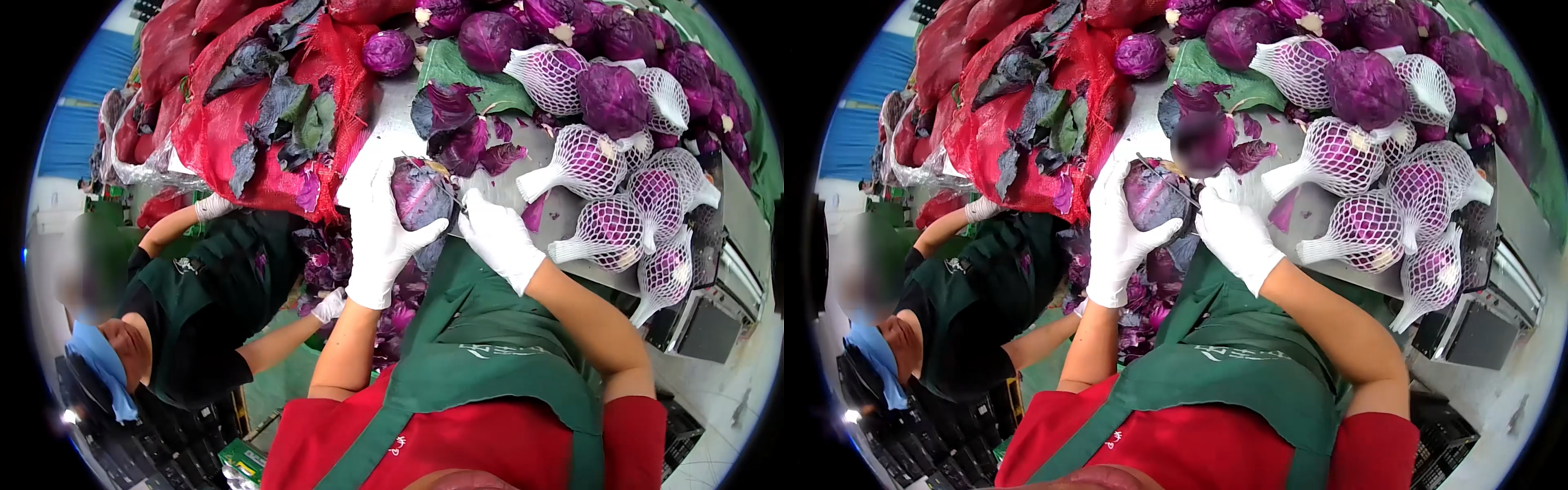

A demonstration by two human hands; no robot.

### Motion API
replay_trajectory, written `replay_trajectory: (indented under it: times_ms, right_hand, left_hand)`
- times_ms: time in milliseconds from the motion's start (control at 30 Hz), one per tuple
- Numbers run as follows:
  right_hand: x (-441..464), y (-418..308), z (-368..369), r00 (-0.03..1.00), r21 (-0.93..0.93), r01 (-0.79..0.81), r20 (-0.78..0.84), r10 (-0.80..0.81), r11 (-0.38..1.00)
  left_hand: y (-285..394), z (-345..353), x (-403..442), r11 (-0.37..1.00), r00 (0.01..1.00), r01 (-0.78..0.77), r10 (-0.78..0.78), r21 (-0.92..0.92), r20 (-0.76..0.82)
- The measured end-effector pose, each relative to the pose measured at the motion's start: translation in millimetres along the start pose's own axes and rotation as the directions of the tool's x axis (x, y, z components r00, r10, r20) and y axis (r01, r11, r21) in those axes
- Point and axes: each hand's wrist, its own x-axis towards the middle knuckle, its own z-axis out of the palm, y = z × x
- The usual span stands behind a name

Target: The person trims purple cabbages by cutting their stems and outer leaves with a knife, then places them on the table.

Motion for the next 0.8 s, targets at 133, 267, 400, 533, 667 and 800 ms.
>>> replay_trajectory:
  times_ms: [133,267,400,533,667,800]
  right_hand:
    - [-2.7,2.4,-7.4,0.987,0.008,-0.08,0.143,0.078,0.997]
    - [36.3,11.3,10.8,0.993,-0.094,0.006,0.115,0.005,0.996]
    - [21.2,0.7,-0.5,0.947,-0.266,0.28,-0.081,-0.311,0.922]
    - [39.3,9.7,1.6,0.964,-0.109,-0.06,0.252,0.086,0.992]
    - [57.3,25.8,11.1,0.93,-0.216,-0.093,0.33,0.162,0.972]
    - [53.5,33.4,-5.5,0.909,0.153,-0.369,0.266,0.321,0.917]
  left_hand:
    - [-4.4,-1.2,-0.9,0.996,0.997,0.052,-0.047,-0.072,0.067]
    - [-8.0,-10.7,16.3,0.984,0.999,0.043,-0.041,-0.174,0.014]
    - [-3.3,-24.8,29.5,0.95,0.991,0.08,-0.042,-0.301,0.129]
    - [-7.8,-8.5,19.5,0.953,0.994,0.084,-0.059,-0.292,0.092]
    - [-8.5,-0.6,0.9,0.984,0.998,-0.061,0.063,-0.165,0.006]
    - [-54.7,-4.4,-19.2,0.847,0.983,0.179,-0.18,-0.5,0.046]
